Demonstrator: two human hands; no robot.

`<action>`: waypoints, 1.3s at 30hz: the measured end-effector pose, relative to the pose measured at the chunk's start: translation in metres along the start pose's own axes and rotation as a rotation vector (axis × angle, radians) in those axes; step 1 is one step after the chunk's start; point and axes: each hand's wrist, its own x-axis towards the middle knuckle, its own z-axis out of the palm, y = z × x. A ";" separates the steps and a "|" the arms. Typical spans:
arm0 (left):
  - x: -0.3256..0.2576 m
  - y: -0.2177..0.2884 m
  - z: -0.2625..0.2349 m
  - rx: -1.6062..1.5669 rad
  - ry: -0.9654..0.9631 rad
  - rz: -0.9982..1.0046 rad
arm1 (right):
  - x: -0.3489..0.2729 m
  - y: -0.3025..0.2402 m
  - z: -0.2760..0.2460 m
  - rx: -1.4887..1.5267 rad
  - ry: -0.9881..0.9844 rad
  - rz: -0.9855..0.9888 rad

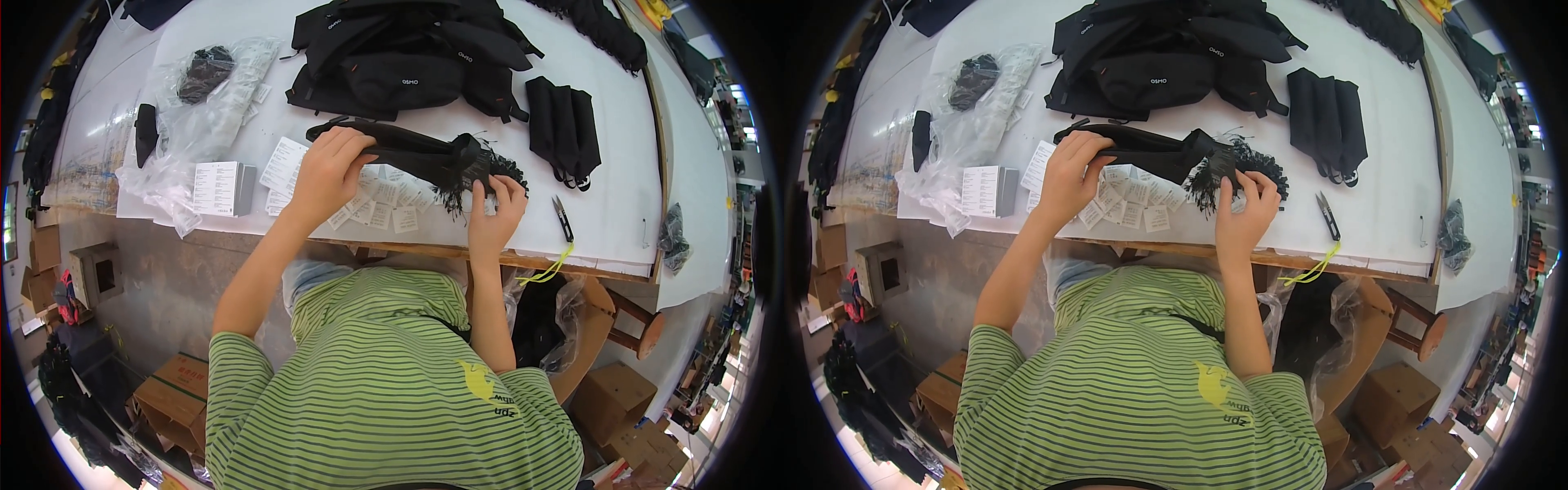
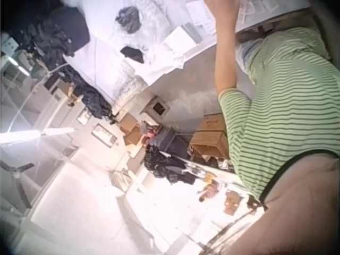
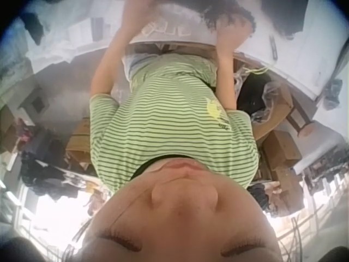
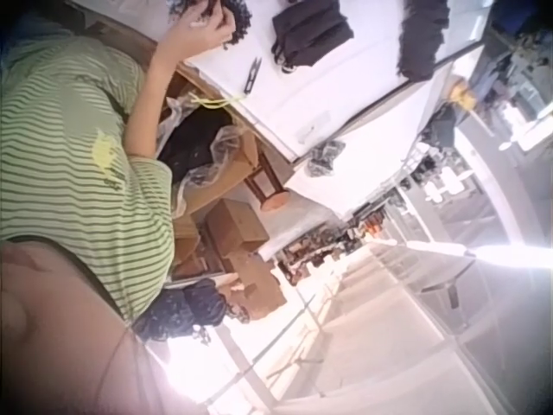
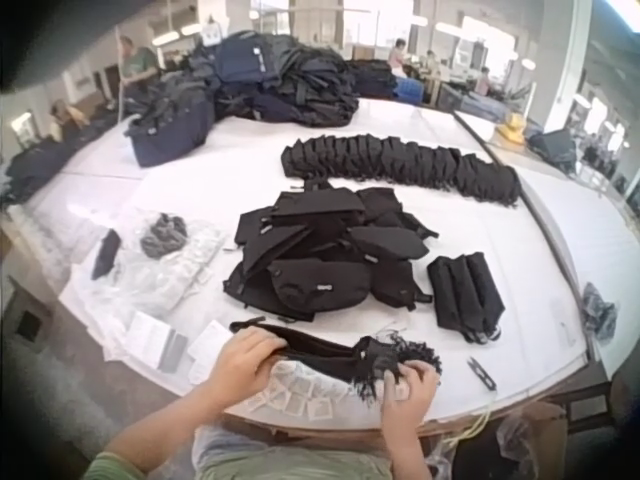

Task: Placing silica gel packets and instruction cards into black hardshell cases.

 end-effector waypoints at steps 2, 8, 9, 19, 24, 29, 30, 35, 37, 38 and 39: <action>-0.003 -0.009 0.001 0.024 -0.016 -0.011 | 0.004 0.007 -0.003 0.011 0.092 -0.095; -0.011 -0.015 0.012 0.017 -0.131 -0.083 | 0.019 -0.006 -0.034 0.887 -0.177 0.423; -0.010 -0.014 0.013 0.003 -0.127 -0.061 | 0.018 0.007 -0.035 0.985 -0.248 0.478; 0.000 -0.015 0.017 -0.007 -0.058 0.025 | 0.015 0.026 -0.046 1.802 -0.227 0.680; 0.004 0.012 0.007 -0.023 -0.147 0.041 | 0.030 0.038 -0.040 1.999 -0.197 0.623; -0.011 0.049 0.004 -0.051 -0.296 0.059 | 0.028 0.030 -0.021 1.748 0.070 1.086; -0.016 0.052 0.004 -0.055 -0.300 0.060 | 0.026 0.030 -0.018 1.746 0.076 1.088; -0.029 0.063 0.002 -0.047 -0.405 0.036 | 0.024 0.022 -0.012 1.600 0.016 1.142; -0.032 0.064 0.001 -0.050 -0.426 0.031 | 0.021 0.031 -0.010 1.645 -0.015 1.129; -0.033 0.064 0.001 -0.053 -0.434 0.031 | 0.019 0.037 -0.009 1.737 -0.121 1.027; -0.034 0.065 0.001 -0.056 -0.441 0.031 | 0.018 0.042 -0.009 1.824 -0.227 0.919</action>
